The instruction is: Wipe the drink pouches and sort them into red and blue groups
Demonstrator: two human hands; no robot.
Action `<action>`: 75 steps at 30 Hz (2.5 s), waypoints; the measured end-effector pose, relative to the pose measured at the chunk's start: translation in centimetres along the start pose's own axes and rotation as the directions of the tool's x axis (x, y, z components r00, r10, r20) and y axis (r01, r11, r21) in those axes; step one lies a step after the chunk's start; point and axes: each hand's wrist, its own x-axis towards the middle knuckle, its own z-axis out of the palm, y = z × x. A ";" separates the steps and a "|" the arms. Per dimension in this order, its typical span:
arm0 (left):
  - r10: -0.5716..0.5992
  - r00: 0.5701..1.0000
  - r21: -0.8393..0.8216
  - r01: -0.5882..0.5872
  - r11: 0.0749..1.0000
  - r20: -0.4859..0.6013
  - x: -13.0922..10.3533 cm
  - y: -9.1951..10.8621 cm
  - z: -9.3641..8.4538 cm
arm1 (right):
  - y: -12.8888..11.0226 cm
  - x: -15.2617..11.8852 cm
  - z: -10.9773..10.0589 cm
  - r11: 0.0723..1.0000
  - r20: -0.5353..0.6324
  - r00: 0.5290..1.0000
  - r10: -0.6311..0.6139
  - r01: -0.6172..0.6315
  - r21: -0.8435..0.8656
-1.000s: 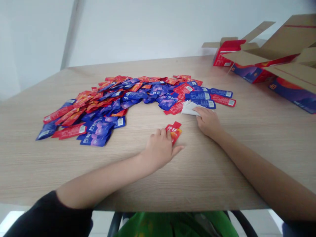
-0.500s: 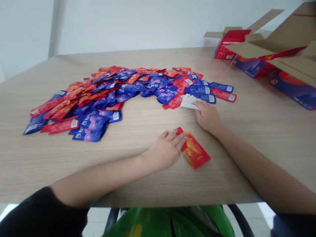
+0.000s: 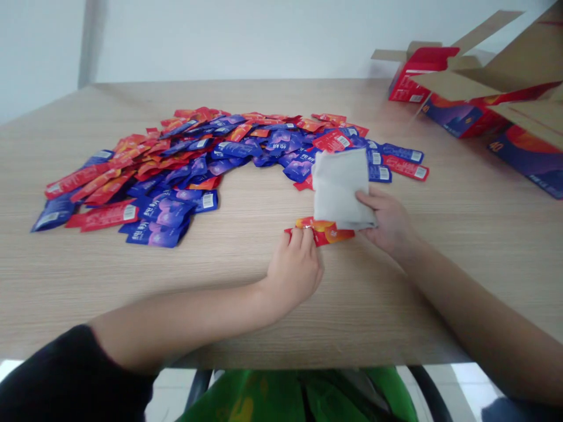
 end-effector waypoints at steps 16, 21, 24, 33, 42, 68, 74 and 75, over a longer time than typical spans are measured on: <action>-0.095 0.986 0.058 0.088 0.994 0.135 -1.6 0.4 0.0 | 0.4 -0.5 0.0 0.901 0.054 0.974 -0.218 0.222 -0.374; -0.017 0.998 0.006 0.016 1.000 0.062 -1.2 0.2 0.1 | -1.7 -4.1 0.8 0.319 0.211 0.752 -0.625 0.492 -0.810; 0.019 1.000 -0.009 -0.019 1.000 0.011 -1.2 0.2 0.1 | 0.5 -5.7 2.3 0.029 0.494 0.734 -0.466 0.571 -0.820; 0.015 0.999 -0.048 -0.013 0.999 0.043 -1.1 0.2 0.1 | 3.4 -4.4 2.1 -0.186 0.690 0.674 -0.264 0.666 -0.722; 0.043 0.998 -0.063 -0.039 0.997 0.055 -1.1 0.1 0.1 | 2.3 -4.1 1.7 -0.041 0.710 0.679 -0.187 0.716 -0.696; 0.158 0.986 -0.067 -0.155 0.986 0.050 -1.1 -0.1 0.2 | -0.7 -3.7 0.2 0.491 0.569 0.811 -0.138 0.555 -0.671; 0.050 0.995 -0.055 -0.046 0.997 0.081 -1.0 0.2 0.1 | -2.0 -3.4 -0.5 0.556 0.490 0.822 -0.290 0.562 -0.613; 0.046 0.996 -0.046 -0.042 0.998 0.077 -1.1 0.2 0.1 | -2.4 -3.5 -0.7 0.490 0.470 0.810 -0.351 0.587 -0.645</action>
